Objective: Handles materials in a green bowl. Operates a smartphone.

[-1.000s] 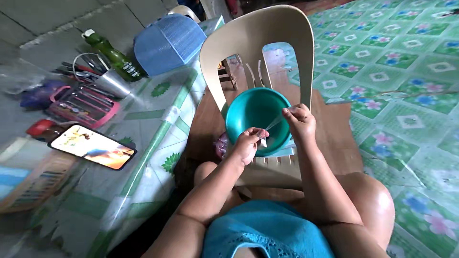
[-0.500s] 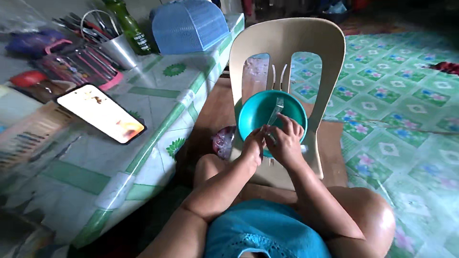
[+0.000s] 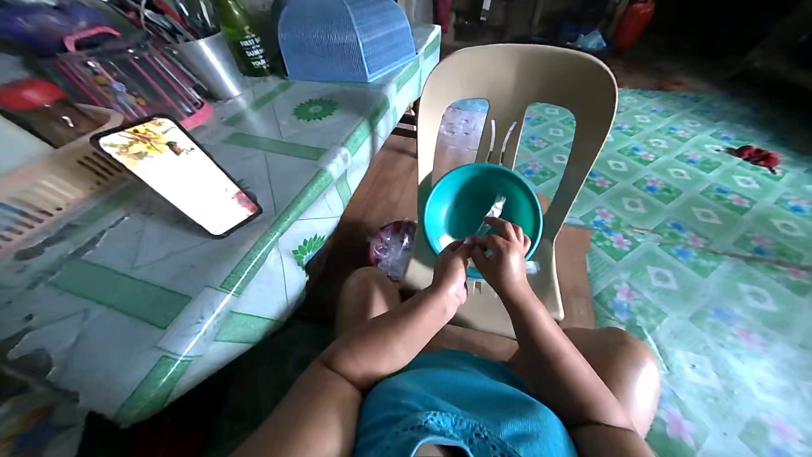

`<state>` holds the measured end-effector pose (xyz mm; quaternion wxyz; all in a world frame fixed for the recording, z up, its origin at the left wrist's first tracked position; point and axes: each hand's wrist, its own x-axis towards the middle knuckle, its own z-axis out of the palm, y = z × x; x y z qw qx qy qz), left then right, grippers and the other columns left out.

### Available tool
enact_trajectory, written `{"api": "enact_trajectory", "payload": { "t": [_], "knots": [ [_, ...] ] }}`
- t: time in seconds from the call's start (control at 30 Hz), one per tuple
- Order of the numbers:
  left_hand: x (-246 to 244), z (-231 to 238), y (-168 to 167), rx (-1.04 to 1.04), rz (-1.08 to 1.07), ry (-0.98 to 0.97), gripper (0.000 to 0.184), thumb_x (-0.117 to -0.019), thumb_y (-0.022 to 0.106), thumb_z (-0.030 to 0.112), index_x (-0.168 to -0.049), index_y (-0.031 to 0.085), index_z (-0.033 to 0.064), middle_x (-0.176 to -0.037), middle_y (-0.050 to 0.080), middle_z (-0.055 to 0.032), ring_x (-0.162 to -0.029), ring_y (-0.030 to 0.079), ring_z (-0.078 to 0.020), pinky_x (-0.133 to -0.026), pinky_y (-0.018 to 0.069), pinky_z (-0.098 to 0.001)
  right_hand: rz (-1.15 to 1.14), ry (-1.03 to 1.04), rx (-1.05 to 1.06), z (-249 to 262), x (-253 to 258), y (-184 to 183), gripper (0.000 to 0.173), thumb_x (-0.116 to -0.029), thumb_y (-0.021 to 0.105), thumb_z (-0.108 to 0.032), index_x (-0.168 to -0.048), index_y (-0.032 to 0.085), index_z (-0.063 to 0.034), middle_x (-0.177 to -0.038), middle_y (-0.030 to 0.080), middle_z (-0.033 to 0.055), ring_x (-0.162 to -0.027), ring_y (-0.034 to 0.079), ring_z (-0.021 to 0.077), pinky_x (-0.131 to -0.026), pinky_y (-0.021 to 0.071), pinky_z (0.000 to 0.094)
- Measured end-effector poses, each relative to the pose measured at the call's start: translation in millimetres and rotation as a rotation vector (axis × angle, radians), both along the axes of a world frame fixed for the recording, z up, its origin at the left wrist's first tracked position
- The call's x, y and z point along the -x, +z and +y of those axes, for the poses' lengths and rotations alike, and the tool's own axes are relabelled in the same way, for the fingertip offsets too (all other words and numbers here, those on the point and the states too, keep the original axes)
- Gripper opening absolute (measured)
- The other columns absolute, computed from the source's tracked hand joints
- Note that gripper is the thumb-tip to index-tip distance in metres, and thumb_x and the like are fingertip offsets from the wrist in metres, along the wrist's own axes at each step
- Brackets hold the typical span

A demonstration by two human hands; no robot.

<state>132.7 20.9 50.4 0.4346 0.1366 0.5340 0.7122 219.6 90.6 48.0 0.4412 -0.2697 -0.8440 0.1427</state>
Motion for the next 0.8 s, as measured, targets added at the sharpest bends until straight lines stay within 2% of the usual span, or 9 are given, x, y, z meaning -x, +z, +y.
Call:
{"api": "enact_trajectory", "payload": {
  "t": [0.1,0.2,0.3,0.37,0.47,0.57,0.63,0.73,0.8],
  "knots": [
    [3.7,0.4,-10.2,0.015,0.244,-0.055,0.019,-0.1019,0.063,0.018,-0.108,0.069,0.0013,-0.103,0.069,-0.0086,-0.099,0.064,-0.0151,-0.092,0.0514,-0.0346,-0.007,-0.056,0.158,7.1,-4.6,-2.7,0.013,-0.0814,0.077,-0.012,-0.073,0.071,-0.0039,-0.129,0.068,0.0140,-0.120,0.059,0.0384,-0.099,0.0396,0.0656],
    [15.1,2.1,-19.2,-0.018,0.389,-0.197,0.021,-0.1022,0.062,0.018,-0.111,0.068,-0.0005,-0.109,0.069,-0.0107,-0.104,0.065,-0.0149,-0.096,0.0523,-0.0349,-0.017,0.012,0.383,18.9,-13.3,-4.7,0.010,-0.0839,0.075,-0.008,-0.077,0.072,-0.0008,-0.135,0.064,0.0151,-0.126,0.055,0.0385,-0.103,0.0376,0.0657],
    [26.6,6.6,-22.9,-0.081,0.403,-0.341,0.020,-0.1035,0.058,0.015,-0.110,0.068,-0.0004,-0.112,0.067,-0.0097,-0.107,0.063,-0.0151,-0.099,0.0509,-0.0356,0.028,0.204,0.557,32.9,-22.0,-14.3,0.007,-0.0879,0.074,-0.004,-0.084,0.071,0.0015,-0.139,0.060,0.0162,-0.130,0.054,0.0314,-0.107,0.0459,0.0530],
    [29.9,11.3,-22.5,-0.072,0.387,-0.358,0.020,-0.1044,0.056,0.016,-0.111,0.068,0.0010,-0.109,0.068,-0.0083,-0.105,0.063,-0.0149,-0.098,0.0507,-0.0362,0.103,0.286,0.559,38.3,-22.0,-26.5,0.006,-0.0883,0.074,-0.003,-0.091,0.071,0.0021,-0.133,0.061,0.0199,-0.127,0.056,0.0311,-0.105,0.0496,0.0497],
    [31.3,19.3,-25.5,-0.035,0.456,-0.318,0.023,-0.1058,0.054,0.018,-0.112,0.068,-0.0002,-0.112,0.068,-0.0097,-0.107,0.063,-0.0151,-0.099,0.0499,-0.0362,0.112,0.273,0.681,39.4,-21.7,-31.4,0.010,-0.0925,0.071,-0.010,-0.095,0.073,-0.0002,-0.113,0.067,0.0142,-0.110,0.063,0.0237,-0.095,0.0533,0.0447],
    [35.7,23.8,-28.8,-0.029,0.733,-0.359,0.029,-0.1062,0.052,0.017,-0.117,0.069,-0.0039,-0.127,0.062,-0.0151,-0.119,0.060,-0.0180,-0.106,0.0485,-0.0352,0.077,0.222,0.781,43.1,-23.5,-30.1,0.021,-0.0974,0.068,-0.022,-0.097,0.074,-0.0019,-0.103,0.069,0.0102,-0.099,0.065,0.0204,-0.092,0.0531,0.0439],
    [35.2,25.6,-23.3,0.015,0.865,-0.367,0.027,-0.1038,0.058,0.019,-0.112,0.073,-0.0020,-0.123,0.064,-0.0151,-0.116,0.061,-0.0174,-0.104,0.0491,-0.0341,0.105,0.167,0.752,42.4,-20.9,-30.2,0.018,-0.0970,0.069,-0.017,-0.097,0.073,0.0005,-0.099,0.068,0.0120,-0.094,0.065,0.0202,-0.089,0.0541,0.0426],
    [27.6,29.1,-21.7,0.066,0.773,-0.257,0.021,-0.0990,0.068,0.021,-0.101,0.076,0.0019,-0.104,0.071,-0.0072,-0.099,0.066,-0.0106,-0.093,0.0536,-0.0319,0.262,0.180,0.634,39.2,-15.2,-38.7,0.007,-0.0921,0.072,-0.005,-0.095,0.074,0.0006,-0.097,0.069,0.0100,-0.092,0.066,0.0147,-0.087,0.0571,0.0338],
    [17.9,33.1,-23.9,0.005,0.439,-0.188,0.020,-0.1028,0.060,0.015,-0.103,0.069,-0.0025,-0.098,0.071,-0.0089,-0.093,0.067,-0.0126,-0.091,0.0549,-0.0330,0.404,0.258,0.607,40.3,-13.2,-45.5,0.004,-0.0911,0.071,-0.002,-0.093,0.074,0.0005,-0.100,0.069,0.0094,-0.096,0.066,0.0143,-0.088,0.0575,0.0327]
  ]
}}
